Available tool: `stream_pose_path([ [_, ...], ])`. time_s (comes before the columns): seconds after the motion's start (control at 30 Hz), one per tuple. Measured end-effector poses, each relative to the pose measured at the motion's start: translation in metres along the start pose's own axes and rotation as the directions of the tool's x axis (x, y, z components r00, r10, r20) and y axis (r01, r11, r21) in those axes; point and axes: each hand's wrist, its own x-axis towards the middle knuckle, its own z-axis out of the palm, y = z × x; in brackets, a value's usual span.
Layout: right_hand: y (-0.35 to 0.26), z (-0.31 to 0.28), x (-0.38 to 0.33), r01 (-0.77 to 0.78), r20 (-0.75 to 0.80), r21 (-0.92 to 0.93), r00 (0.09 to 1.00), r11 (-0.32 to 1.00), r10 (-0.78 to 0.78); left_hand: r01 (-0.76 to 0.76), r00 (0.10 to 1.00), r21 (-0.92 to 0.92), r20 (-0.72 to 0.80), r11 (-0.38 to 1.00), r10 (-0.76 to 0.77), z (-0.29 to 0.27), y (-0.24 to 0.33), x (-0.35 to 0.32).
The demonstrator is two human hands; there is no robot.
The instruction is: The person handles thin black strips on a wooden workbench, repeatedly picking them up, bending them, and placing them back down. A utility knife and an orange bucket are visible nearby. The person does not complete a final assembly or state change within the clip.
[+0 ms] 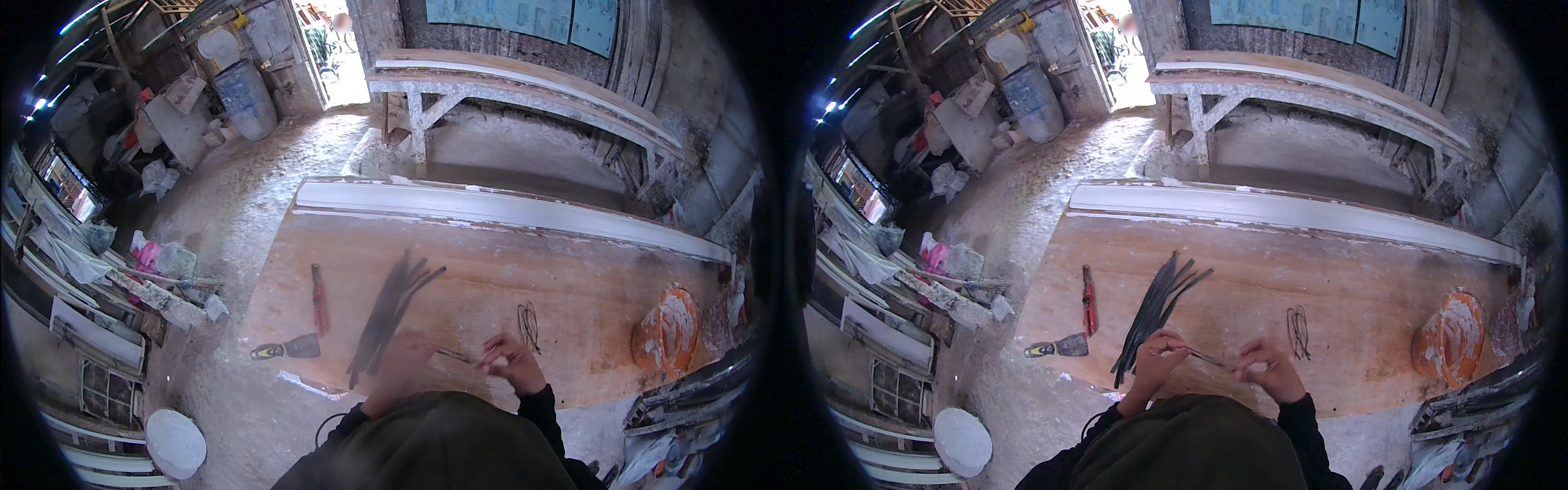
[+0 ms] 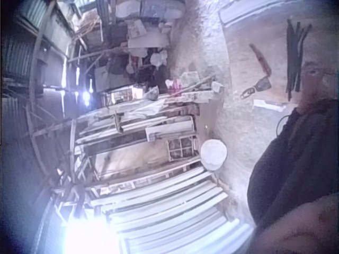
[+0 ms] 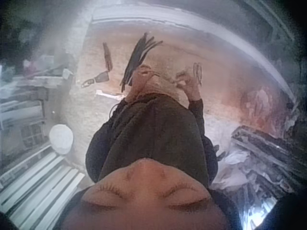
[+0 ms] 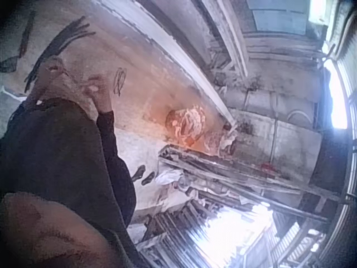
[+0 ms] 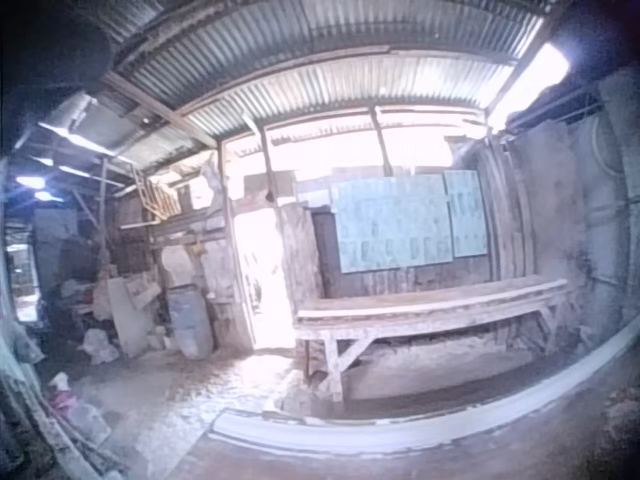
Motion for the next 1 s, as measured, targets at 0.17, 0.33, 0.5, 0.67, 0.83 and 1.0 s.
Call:
stream_pose_path([
  [0.17, -0.035, 0.023, -0.005, -0.241, 0.379, 0.290, 0.918, 0.926, 0.120, 0.425, 0.889, -0.445, 0.043, 0.788, -0.455, 0.019, -0.011, -0.004],
  [0.33, -0.016, 0.016, -0.001, -0.015, 0.160, 0.103, 0.987, 0.995, -0.002, 0.391, 0.919, -0.319, 0.099, 0.863, -0.380, 0.020, 0.001, -0.003],
  [0.5, 0.007, 0.023, 0.002, 0.037, -0.264, -0.070, 0.963, 0.997, -0.055, 0.329, 0.912, -0.132, 0.302, 0.935, -0.278, 0.024, 0.027, -0.003],
  [0.67, 0.014, 0.026, 0.015, 0.047, -0.536, -0.205, 0.831, 0.978, -0.152, 0.288, 0.838, -0.694, 0.516, 0.660, 0.177, 0.036, 0.033, -0.013],
  [0.83, 0.026, 0.020, 0.015, 0.045, -0.506, -0.326, 0.835, 0.944, -0.215, 0.390, 0.761, -0.662, 0.624, 0.640, 0.181, 0.024, 0.045, -0.009],
  [1.0, 0.026, 0.026, 0.016, 0.043, -0.472, -0.261, 0.866, 0.964, -0.166, 0.703, 0.610, -0.517, 0.791, 0.488, -0.041, 0.014, 0.046, -0.013],
])
